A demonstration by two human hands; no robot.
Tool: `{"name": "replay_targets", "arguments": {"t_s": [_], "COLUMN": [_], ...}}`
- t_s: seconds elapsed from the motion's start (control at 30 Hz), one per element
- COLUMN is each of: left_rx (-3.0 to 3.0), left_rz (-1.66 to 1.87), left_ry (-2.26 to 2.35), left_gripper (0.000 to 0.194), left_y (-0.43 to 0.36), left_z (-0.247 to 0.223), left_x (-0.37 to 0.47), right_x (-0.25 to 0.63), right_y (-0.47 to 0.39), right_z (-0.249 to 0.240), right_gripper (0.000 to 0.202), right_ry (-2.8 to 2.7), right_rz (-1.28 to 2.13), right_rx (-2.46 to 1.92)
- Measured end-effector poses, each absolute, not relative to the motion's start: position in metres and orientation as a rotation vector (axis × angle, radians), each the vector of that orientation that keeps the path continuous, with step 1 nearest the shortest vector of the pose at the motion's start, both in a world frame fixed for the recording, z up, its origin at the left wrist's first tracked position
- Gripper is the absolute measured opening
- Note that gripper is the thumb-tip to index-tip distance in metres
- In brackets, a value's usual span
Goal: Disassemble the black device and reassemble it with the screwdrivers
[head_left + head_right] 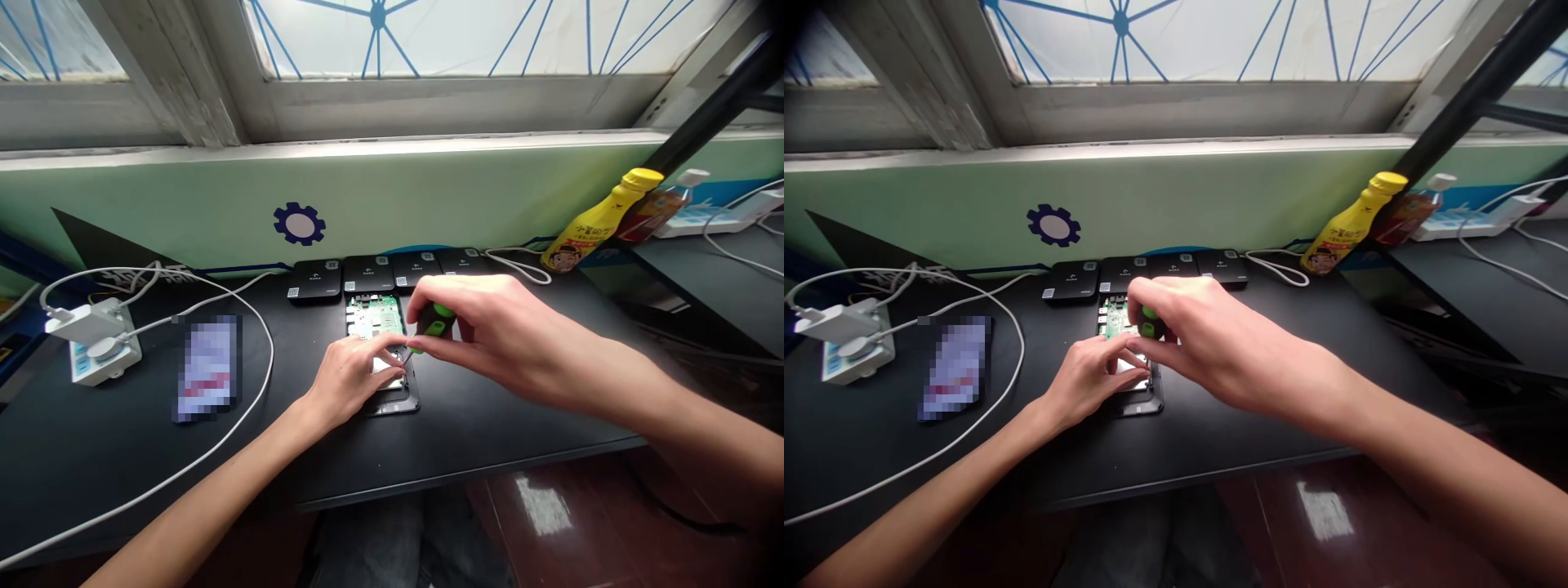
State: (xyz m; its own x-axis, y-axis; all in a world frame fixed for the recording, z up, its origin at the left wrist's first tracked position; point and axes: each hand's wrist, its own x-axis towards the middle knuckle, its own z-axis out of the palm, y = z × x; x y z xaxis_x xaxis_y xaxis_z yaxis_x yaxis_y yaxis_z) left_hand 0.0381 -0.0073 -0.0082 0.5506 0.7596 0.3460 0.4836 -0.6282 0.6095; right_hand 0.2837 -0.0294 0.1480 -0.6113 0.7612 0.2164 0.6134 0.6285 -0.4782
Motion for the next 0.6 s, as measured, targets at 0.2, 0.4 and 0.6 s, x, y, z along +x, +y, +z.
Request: {"name": "replay_targets", "arguments": {"t_s": [0.2, 0.4, 0.6], "left_rx": [2.323, 2.358, 2.375], "left_rz": [0.853, 0.893, 0.910], "left_ry": [0.906, 0.903, 0.904], "left_gripper": [0.023, 0.022, 0.029], "left_y": [-0.001, -0.001, 0.000], "left_z": [-0.014, -0.020, -0.017], "left_x": [0.039, 0.037, 0.037], "right_x": [0.276, 0.263, 0.270], "right_y": [-0.014, -0.013, -0.015], "right_z": [0.152, 0.153, 0.165], "right_gripper": [0.021, 0.037, 0.023], "right_ry": [-2.521, -2.576, -2.736], "right_rz": [0.355, 0.044, 0.120], "right_rx": [-1.060, -1.259, -1.149]}}
